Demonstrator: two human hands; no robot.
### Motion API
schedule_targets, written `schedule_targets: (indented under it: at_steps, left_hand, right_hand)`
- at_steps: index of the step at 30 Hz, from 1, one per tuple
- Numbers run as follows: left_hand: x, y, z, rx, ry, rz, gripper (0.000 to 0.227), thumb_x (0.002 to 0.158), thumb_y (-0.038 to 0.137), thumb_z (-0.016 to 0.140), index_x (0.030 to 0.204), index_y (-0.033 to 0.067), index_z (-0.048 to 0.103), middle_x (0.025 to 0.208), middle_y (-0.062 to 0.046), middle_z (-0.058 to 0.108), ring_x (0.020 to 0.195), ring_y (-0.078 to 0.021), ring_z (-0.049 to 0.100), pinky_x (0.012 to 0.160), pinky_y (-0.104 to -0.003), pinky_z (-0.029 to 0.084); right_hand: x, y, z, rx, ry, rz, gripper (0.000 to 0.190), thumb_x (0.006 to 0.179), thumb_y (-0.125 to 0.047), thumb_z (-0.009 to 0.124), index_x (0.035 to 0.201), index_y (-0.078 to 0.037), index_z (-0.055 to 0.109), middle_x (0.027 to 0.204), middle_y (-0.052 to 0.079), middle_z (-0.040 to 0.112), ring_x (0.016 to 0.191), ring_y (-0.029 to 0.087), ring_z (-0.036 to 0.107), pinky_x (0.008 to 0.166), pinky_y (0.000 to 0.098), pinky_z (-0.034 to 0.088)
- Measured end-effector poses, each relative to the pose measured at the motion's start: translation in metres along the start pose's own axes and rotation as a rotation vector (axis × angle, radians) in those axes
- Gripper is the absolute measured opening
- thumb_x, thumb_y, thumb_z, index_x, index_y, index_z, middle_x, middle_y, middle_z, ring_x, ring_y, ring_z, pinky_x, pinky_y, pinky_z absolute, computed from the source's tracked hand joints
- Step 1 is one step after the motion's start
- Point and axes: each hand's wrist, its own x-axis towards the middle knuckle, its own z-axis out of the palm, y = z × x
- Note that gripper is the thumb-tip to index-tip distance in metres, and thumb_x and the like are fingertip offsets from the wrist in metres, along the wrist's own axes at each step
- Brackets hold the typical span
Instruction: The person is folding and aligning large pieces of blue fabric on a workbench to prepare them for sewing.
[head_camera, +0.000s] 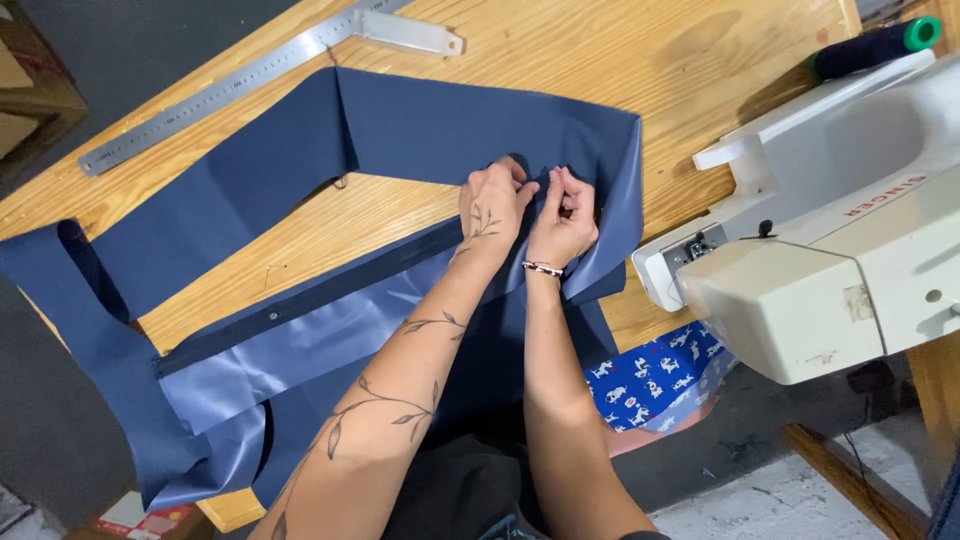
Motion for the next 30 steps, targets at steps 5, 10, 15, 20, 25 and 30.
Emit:
schedule_targets:
  at_steps: [5,10,15,20,25,30]
  left_hand:
    - [0.001,-0.009,0.015,-0.108,0.044,0.057,0.011,0.081,0.037,0.077,0.085,0.0267,0.074,0.077,0.011,0.074,0.090,-0.0207,0.068,0.085,-0.038,0.048]
    - [-0.022,-0.003,0.005,-0.220,0.163,0.157,0.007,0.083,0.035,0.076,0.087,0.0303,0.074,0.077,0.010,0.068,0.087,-0.0157,0.062,0.085,-0.032,0.042]
    - [-0.029,-0.005,0.001,-0.330,0.234,0.277,0.006,0.084,0.026,0.077,0.089,0.0297,0.075,0.079,0.010,0.067,0.088,-0.0137,0.062,0.087,-0.029,0.037]
    - [-0.031,-0.005,-0.003,-0.402,0.241,0.336,0.007,0.086,0.025,0.077,0.088,0.0306,0.075,0.080,0.011,0.068,0.087,-0.0119,0.064,0.086,-0.027,0.037]
    - [-0.016,-0.015,-0.006,-0.490,0.100,0.293,0.011,0.081,0.023,0.083,0.090,0.0274,0.079,0.080,0.005,0.073,0.089,-0.0183,0.069,0.083,-0.029,0.050]
    - [-0.002,-0.023,-0.009,-0.534,-0.155,0.123,0.019,0.077,0.021,0.085,0.095,0.0246,0.081,0.082,0.002,0.078,0.086,-0.0172,0.075,0.081,-0.031,0.057]
  right_hand:
    - [-0.001,0.004,-0.001,0.026,-0.010,0.038,0.002,0.093,-0.026,0.078,0.095,-0.026,0.077,0.075,-0.005,0.078,0.068,0.016,0.075,0.064,0.0288,0.059]
    - [-0.002,0.007,-0.001,0.058,0.007,0.058,0.004,0.091,-0.021,0.079,0.093,-0.023,0.076,0.076,-0.003,0.079,0.068,0.015,0.075,0.062,0.0279,0.058]
    - [-0.003,0.011,0.002,0.076,0.008,0.060,0.005,0.090,-0.018,0.080,0.091,-0.021,0.077,0.076,-0.001,0.079,0.069,0.017,0.076,0.061,0.0287,0.059]
    - [-0.002,0.006,-0.002,0.104,-0.025,0.060,0.006,0.091,-0.017,0.080,0.094,-0.022,0.079,0.083,0.000,0.080,0.081,0.018,0.077,0.072,0.0296,0.061]
    - [0.003,-0.010,-0.009,0.092,-0.097,0.050,0.009,0.102,-0.022,0.067,0.107,-0.020,0.073,0.094,0.002,0.080,0.092,0.021,0.076,0.081,0.0360,0.060]
    - [0.001,-0.004,-0.012,0.026,-0.147,0.021,0.011,0.105,-0.025,0.061,0.111,-0.024,0.070,0.093,0.000,0.080,0.083,0.021,0.075,0.078,0.0359,0.060]
